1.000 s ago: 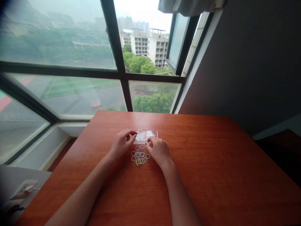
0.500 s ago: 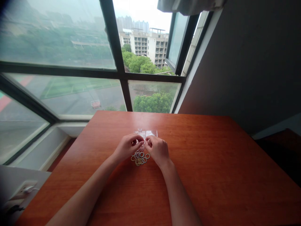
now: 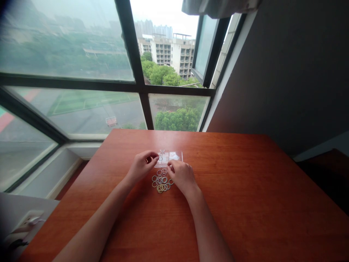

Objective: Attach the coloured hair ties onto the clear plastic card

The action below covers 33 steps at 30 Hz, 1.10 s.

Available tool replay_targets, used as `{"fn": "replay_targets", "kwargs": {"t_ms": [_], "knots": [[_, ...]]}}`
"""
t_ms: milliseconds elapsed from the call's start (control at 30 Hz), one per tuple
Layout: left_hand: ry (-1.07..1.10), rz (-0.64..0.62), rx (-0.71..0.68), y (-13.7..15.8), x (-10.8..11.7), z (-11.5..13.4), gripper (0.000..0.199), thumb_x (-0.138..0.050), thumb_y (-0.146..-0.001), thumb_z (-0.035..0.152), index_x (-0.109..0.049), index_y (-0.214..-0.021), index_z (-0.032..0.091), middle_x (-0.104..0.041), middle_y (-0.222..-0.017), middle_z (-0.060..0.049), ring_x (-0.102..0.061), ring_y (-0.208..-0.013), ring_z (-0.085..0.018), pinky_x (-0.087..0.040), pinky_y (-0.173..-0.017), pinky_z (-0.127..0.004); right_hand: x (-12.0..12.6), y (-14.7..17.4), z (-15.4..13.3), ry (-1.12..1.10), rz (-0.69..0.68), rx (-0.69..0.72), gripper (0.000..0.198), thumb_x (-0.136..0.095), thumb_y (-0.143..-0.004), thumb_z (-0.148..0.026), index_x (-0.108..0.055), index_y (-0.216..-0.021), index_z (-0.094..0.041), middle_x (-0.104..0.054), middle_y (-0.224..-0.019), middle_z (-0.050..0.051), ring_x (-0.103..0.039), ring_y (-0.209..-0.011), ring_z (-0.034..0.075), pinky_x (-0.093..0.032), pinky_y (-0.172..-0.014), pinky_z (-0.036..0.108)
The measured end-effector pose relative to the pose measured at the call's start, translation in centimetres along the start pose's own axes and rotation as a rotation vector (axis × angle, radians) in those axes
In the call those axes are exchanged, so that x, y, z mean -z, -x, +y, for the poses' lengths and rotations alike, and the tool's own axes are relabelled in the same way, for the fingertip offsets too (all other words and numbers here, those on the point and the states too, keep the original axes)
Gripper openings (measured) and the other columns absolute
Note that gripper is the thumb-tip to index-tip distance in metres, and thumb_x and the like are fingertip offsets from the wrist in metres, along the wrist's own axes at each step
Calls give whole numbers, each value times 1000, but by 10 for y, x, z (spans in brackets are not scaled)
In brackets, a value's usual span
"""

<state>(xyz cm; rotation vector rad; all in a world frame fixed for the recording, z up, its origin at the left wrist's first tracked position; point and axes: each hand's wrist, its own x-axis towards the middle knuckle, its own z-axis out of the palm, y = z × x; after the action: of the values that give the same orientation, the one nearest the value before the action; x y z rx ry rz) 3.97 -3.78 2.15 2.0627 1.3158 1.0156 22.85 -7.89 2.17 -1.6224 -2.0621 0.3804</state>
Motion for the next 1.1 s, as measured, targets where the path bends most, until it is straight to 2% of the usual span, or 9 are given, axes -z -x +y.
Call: {"fn": "replay_targets", "kwargs": {"t_ms": [100,233,867,1100], "knots": [[-69,68,28,-6,2,-8,13,-54,-82,23,-65,-80,16,-66,-73,-1,-52,-60,-10,-40,-59,-22,0,0,-1,21,-59,-4,12,-57,-86,-25,-68,-91,-26,-70,-79,-1,-62,-71,15,-36,-63,22],[-151,97,43,-11,-3,-14,12,-55,-82,23,-64,-79,17,-66,-74,-1,-54,-61,-11,-40,-59,-23,-1,0,-3,14,-121,-5,13,-58,-86,-26,-69,-92,-26,-72,-81,-1,-62,-72,15,-36,-62,22],[-322,27,-4,-24,-1,-9,10,-56,-81,23,-65,-79,20,-68,-77,-2,-58,-66,-15,-39,-62,-25,-4,1,-4,39,-194,5,14,-58,-84,-22,-68,-93,-26,-70,-83,-1,-61,-74,13,-34,-61,22],[-290,27,47,-18,1,-14,16,-53,-84,28,-66,-87,20,-67,-80,-2,-58,-67,-14,-40,-63,-25,-2,2,-6,2,-248,25,12,-57,-85,-26,-69,-89,-24,-70,-81,-1,-60,-71,12,-34,-61,21]]}}
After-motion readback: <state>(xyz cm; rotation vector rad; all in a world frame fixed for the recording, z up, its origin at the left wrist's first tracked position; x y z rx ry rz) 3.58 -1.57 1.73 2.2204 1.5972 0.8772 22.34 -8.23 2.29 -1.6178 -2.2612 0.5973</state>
